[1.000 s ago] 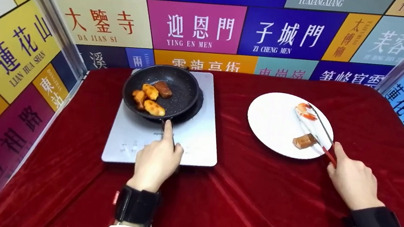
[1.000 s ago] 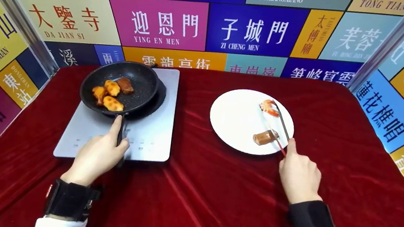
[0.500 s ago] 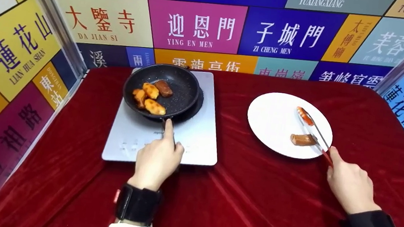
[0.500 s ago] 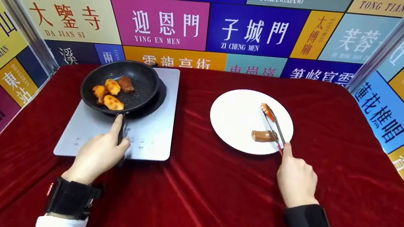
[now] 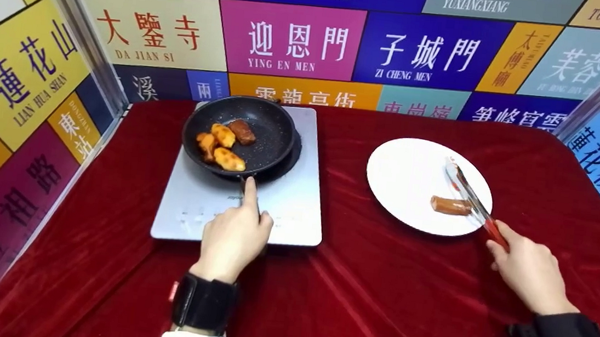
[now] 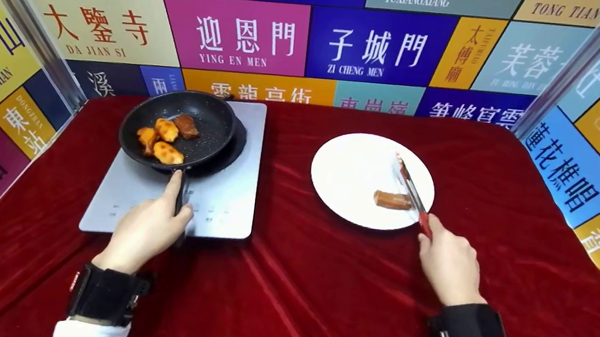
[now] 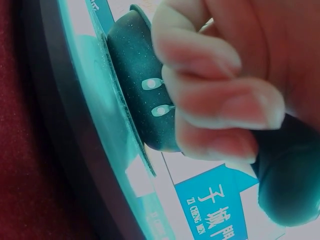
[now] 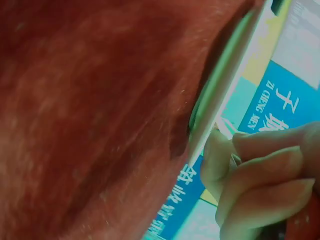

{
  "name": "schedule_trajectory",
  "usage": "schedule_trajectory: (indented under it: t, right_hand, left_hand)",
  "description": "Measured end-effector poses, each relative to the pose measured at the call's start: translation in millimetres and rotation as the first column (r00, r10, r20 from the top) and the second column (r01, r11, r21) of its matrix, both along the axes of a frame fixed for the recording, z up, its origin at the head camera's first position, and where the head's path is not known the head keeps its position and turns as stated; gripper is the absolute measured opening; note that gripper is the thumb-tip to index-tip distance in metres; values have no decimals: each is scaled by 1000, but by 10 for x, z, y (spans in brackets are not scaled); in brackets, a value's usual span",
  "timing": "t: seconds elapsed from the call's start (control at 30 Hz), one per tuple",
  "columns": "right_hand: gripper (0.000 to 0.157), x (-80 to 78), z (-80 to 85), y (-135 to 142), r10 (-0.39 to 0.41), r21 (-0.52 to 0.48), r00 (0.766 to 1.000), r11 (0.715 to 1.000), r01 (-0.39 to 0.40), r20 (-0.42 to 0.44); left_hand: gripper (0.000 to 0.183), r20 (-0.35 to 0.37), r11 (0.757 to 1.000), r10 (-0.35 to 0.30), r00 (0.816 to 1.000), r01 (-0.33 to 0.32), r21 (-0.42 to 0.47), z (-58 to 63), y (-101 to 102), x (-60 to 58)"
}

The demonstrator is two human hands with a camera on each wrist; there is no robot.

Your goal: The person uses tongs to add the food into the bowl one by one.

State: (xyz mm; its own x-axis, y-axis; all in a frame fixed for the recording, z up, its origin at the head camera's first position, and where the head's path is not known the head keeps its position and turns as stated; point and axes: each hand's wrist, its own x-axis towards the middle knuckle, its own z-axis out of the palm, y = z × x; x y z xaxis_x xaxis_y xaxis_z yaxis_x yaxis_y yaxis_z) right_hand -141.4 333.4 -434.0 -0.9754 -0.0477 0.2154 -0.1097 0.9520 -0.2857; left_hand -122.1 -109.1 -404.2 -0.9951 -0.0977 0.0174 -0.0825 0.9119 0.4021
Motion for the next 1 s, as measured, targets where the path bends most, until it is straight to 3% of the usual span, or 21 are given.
schedule_trajectory:
  t: [0.13,0.3,0.5,0.67,0.77,0.93,1.0]
  right_hand:
    - [44,-47,17,67,-8,-149,985,988,34,172]
    - [53,-97,-10,120,21,-352,949,931,96,315]
    - [54,-131,-54,112,82,-555,913,814,170,400]
    - [53,-149,-93,116,129,-654,895,728,207,427]
    - [51,-153,-118,111,150,-698,892,683,218,426]
    - [42,-159,-139,74,194,-799,903,561,219,384]
    - [39,-163,-136,57,210,-824,905,524,214,369]
  left_hand:
    - [66,-4,1000,2,1000,-2,-2,5,-10,-10]
    - [66,-8,1000,5,1000,-5,-10,-4,-22,-22]
    - [66,-19,1000,8,1000,-8,-15,-21,-23,-23]
    - [66,-12,1000,6,1000,-6,-5,-30,-6,-12]
    - [66,-12,1000,4,1000,-4,0,-22,6,-9]
    - [65,-23,1000,1,1000,-1,1,-29,1,-6]
    - [66,-25,1000,2,1000,-2,0,-36,-8,-4]
